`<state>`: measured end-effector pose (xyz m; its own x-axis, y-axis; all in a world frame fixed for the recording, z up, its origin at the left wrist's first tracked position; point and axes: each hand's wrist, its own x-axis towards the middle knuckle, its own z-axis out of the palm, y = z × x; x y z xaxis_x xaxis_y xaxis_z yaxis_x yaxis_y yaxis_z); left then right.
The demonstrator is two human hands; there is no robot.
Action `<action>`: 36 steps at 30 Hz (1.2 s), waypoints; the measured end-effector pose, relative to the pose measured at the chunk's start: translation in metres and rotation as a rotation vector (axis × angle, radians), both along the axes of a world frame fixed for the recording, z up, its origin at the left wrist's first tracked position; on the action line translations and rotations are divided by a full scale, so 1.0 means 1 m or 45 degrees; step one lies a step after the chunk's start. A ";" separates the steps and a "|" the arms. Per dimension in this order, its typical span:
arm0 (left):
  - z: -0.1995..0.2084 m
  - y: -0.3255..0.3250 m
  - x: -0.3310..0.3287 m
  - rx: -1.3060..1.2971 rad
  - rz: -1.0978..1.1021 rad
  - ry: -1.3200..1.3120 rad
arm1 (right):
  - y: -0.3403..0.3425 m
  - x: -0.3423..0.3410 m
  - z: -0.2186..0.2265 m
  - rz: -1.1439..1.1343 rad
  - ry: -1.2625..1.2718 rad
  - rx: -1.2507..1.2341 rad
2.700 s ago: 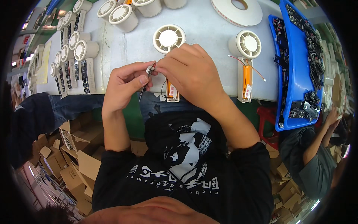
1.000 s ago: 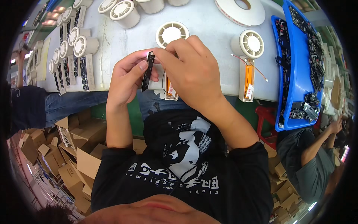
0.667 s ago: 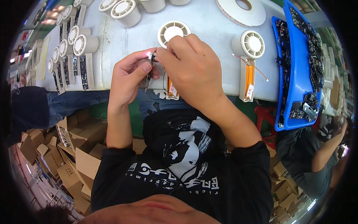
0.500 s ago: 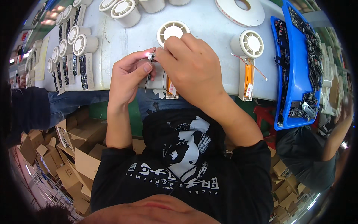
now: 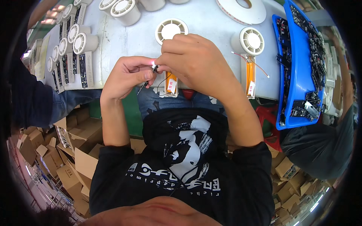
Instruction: The person connects a circuit board to a battery wire, presses the board into a fan housing, and taps the display to test it. They then set the fan aside and repeat the process with another unit.
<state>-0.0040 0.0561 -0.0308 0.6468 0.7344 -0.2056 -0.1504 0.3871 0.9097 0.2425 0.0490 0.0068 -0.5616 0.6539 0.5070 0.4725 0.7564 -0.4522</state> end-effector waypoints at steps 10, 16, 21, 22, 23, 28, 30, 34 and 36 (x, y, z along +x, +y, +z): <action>0.003 -0.007 0.004 -0.008 0.084 0.023 | -0.007 -0.006 -0.001 -0.121 -0.058 0.033; 0.007 -0.009 0.005 0.005 -0.020 0.019 | -0.019 0.000 0.009 -0.226 -0.100 0.039; 0.054 -0.055 0.043 0.316 0.330 0.346 | -0.058 0.001 0.053 -0.456 -0.085 -0.542; 0.060 -0.057 0.047 0.315 0.336 0.348 | -0.065 0.002 0.059 -0.477 -0.081 -0.746; 0.063 -0.058 0.051 0.451 0.274 0.361 | -0.068 0.003 0.059 -0.478 -0.084 -0.748; 0.064 -0.039 0.058 1.103 0.110 0.574 | -0.072 0.008 0.052 -0.616 -0.239 -0.568; 0.058 -0.018 0.061 1.294 0.090 0.666 | -0.071 0.016 0.045 -0.645 -0.347 -0.456; 0.030 0.022 0.068 1.740 0.316 0.813 | -0.062 0.023 0.031 -0.609 -0.488 -0.417; 0.018 0.028 0.071 1.385 0.242 0.583 | -0.059 0.023 0.035 -0.602 -0.472 -0.551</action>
